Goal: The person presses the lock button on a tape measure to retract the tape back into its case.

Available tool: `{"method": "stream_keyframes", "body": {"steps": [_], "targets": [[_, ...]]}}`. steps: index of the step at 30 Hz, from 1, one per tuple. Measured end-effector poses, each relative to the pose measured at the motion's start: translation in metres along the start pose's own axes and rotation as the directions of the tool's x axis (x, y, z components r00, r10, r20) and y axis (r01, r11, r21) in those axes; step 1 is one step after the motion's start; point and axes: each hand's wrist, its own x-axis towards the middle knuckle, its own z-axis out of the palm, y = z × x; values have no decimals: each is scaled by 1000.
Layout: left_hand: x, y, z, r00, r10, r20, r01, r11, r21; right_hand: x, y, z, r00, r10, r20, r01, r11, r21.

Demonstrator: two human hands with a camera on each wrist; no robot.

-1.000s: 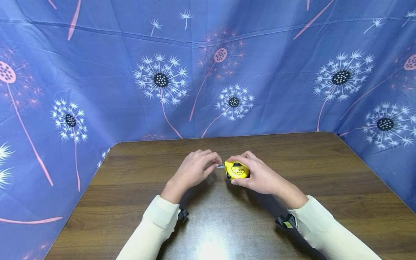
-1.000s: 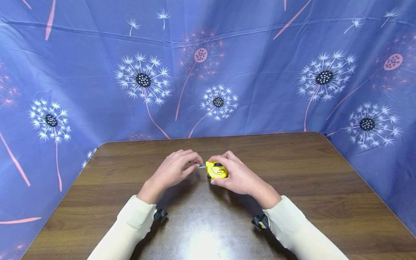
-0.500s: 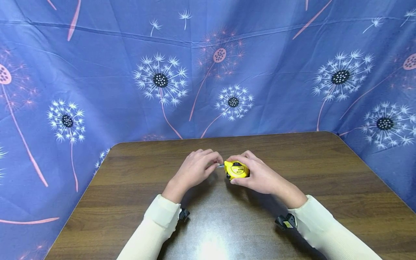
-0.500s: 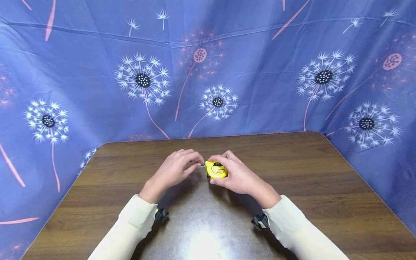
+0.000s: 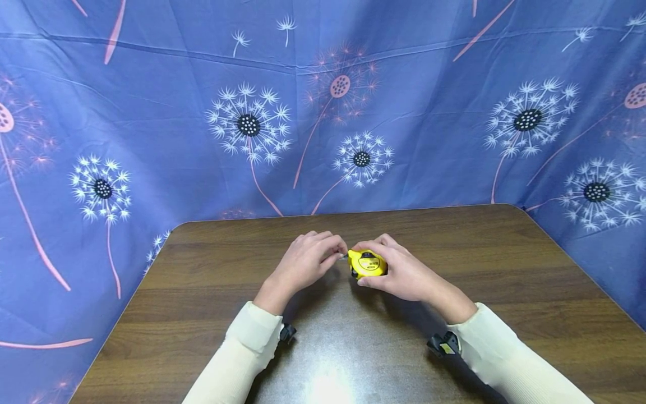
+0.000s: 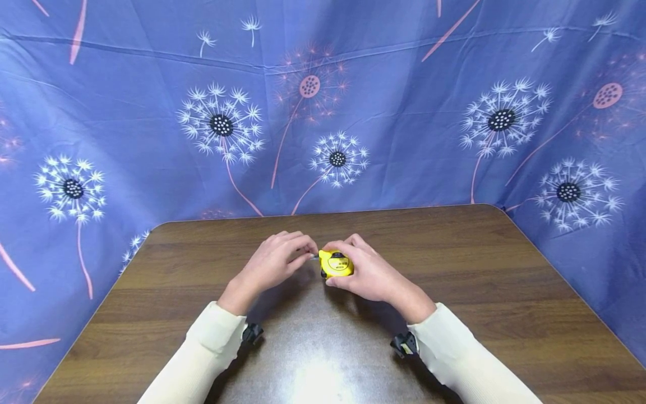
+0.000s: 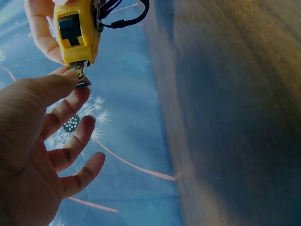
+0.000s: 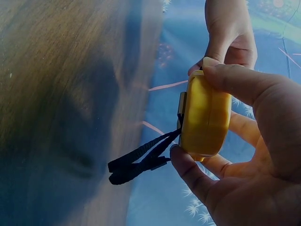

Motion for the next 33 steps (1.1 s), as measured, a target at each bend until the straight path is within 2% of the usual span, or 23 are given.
{"method": "stream_keyframes", "body": {"steps": [10,18,27,33], "targets": [[-1,-1,1,1000,-16,6,16,1000,-9,1,0,1,1000,22,22,-21,1000,-10],[-2,-4,-3,999,-33,1,33,998,-50,-1,2,3,1000,-8,-8,7,999,-39],[-5,-5,-6,999,-43,8,43,999,-30,-2,4,1,1000,6,-6,-7,999,-37],[-9,-8,-8,997,-69,29,70,997,-12,-5,8,0,1000,7,-18,-8,999,-46]]}}
